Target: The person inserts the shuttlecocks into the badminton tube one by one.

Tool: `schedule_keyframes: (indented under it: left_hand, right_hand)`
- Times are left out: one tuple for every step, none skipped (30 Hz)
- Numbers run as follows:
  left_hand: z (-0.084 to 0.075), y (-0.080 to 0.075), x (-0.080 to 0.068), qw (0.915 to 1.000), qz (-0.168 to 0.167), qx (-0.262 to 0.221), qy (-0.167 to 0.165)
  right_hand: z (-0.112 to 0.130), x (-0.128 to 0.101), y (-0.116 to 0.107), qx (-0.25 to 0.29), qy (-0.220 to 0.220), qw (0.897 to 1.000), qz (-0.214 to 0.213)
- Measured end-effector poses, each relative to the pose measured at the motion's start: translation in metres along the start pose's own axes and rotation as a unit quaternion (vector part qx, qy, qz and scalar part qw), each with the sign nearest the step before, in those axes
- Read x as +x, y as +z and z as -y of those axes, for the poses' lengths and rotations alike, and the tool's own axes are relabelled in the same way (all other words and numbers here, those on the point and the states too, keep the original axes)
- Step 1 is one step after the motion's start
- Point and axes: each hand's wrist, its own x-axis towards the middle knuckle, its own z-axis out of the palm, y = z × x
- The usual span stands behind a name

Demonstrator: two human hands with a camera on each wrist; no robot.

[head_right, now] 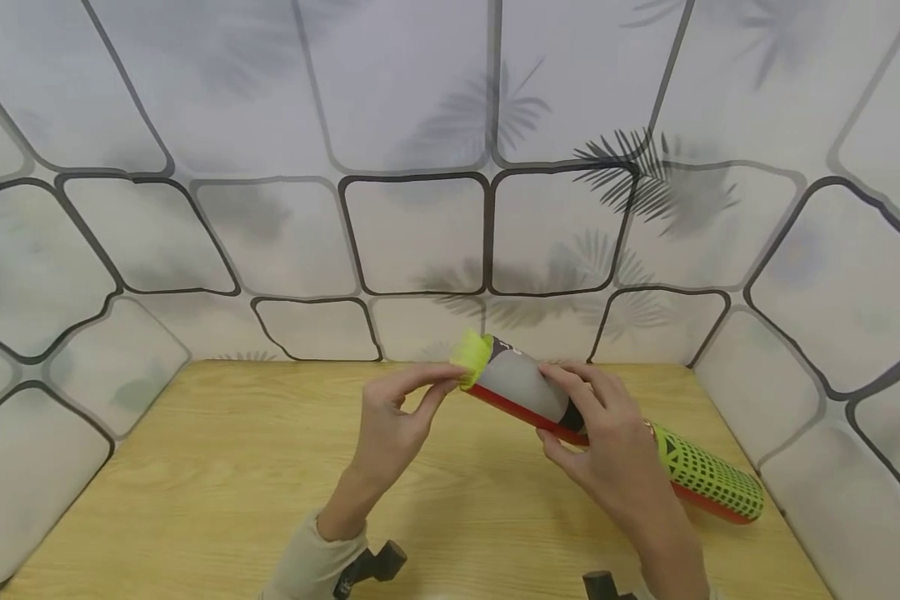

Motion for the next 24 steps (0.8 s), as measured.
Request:
schedule_keyframes:
  left_hand:
    - [0.0,0.001,0.0,1.0,-0.001,-0.001,-0.002]
    - [0.0,0.002,0.0,1.0,-0.003,0.0,-0.003]
    - [0.0,0.003,0.0,1.0,-0.004,0.0,-0.003]
    - [0.0,0.003,0.0,1.0,-0.005,-0.001,-0.004]
    - [-0.001,0.004,0.0,1.0,-0.005,-0.001,-0.005]
    - [-0.001,0.005,0.0,1.0,-0.005,-0.002,-0.006]
    - [-0.001,0.005,0.0,1.0,-0.004,-0.003,-0.007]
    - [0.0,0.006,0.0,1.0,-0.002,-0.005,-0.007]
    - [0.0,0.007,-0.001,0.9999,0.0,-0.008,-0.007]
    - [0.0,0.007,-0.001,0.9999,0.002,-0.011,-0.008]
    - [0.0,0.008,-0.001,0.9999,0.004,-0.015,-0.009]
    - [0.0,0.009,-0.002,0.9998,0.006,-0.018,-0.009]
    - [0.0,0.01,-0.002,0.9997,0.008,-0.022,-0.01]
    - [0.001,0.011,-0.003,0.9996,0.01,-0.025,-0.012]
    - [0.001,0.012,-0.003,0.9995,0.012,-0.027,-0.014]
    - [0.001,0.013,-0.003,0.9993,0.015,-0.029,-0.017]
    - [0.001,0.014,-0.004,0.9992,0.017,-0.029,-0.021]
    - [0.0,0.015,-0.004,0.9991,0.018,-0.03,-0.026]
    - [0.0,0.016,-0.003,0.9988,0.021,-0.03,-0.032]
    - [0.0,0.017,-0.003,0.9985,0.024,-0.03,-0.039]
    - [0.0,0.017,-0.003,0.9982,0.027,-0.029,-0.045]
    - [0.0,0.018,-0.002,0.9978,0.03,-0.029,-0.051]
    - [0.0,0.019,-0.002,0.9974,0.034,-0.03,-0.056]
    - [0.0,0.02,-0.002,0.9969,0.039,-0.031,-0.061]
  right_hand:
    - [0.0,0.0,-0.001,0.0,0.0,1.0,0.0]
    - [-0.001,-0.001,-0.001,0.0,0.0,1.0,0.0]
    - [-0.001,-0.001,-0.001,0.001,-0.001,1.0,0.001]
    - [-0.001,-0.001,-0.001,0.001,-0.002,1.0,0.002]
    - [-0.002,0.0,-0.001,0.002,-0.002,1.0,0.003]
    - [-0.002,0.0,-0.001,0.002,-0.003,1.0,0.003]
    - [-0.002,0.0,-0.001,0.002,-0.003,1.0,0.003]
    - [-0.002,0.0,-0.001,0.003,-0.003,1.0,0.003]
    - [-0.002,-0.001,-0.001,0.004,-0.003,1.0,0.003]
    - [-0.002,0.0,-0.001,0.005,-0.004,1.0,0.003]
    - [-0.002,0.0,-0.001,0.005,-0.004,1.0,0.003]
    - [-0.002,0.0,-0.001,0.004,-0.004,1.0,0.003]
    - [-0.002,0.0,-0.001,0.005,-0.004,1.0,0.003]
    - [-0.001,0.0,-0.001,0.005,-0.003,1.0,0.003]
    - [-0.001,0.0,-0.001,0.006,-0.004,1.0,0.002]
    - [-0.001,0.0,-0.001,0.007,-0.006,1.0,0.002]
    - [-0.001,0.0,-0.002,0.007,-0.004,1.0,0.003]
    - [-0.001,0.0,-0.002,0.007,-0.004,1.0,0.003]
    - [-0.001,0.0,-0.002,0.007,-0.003,1.0,0.004]
    - [-0.001,0.0,-0.002,0.007,-0.003,1.0,0.004]
    - [-0.001,0.0,-0.002,0.006,-0.002,1.0,0.004]
    - [-0.001,0.001,-0.003,0.005,0.0,1.0,0.005]
    - [-0.001,0.001,-0.003,0.005,0.001,1.0,0.005]
    - [-0.001,0.001,-0.003,0.006,0.002,1.0,0.005]
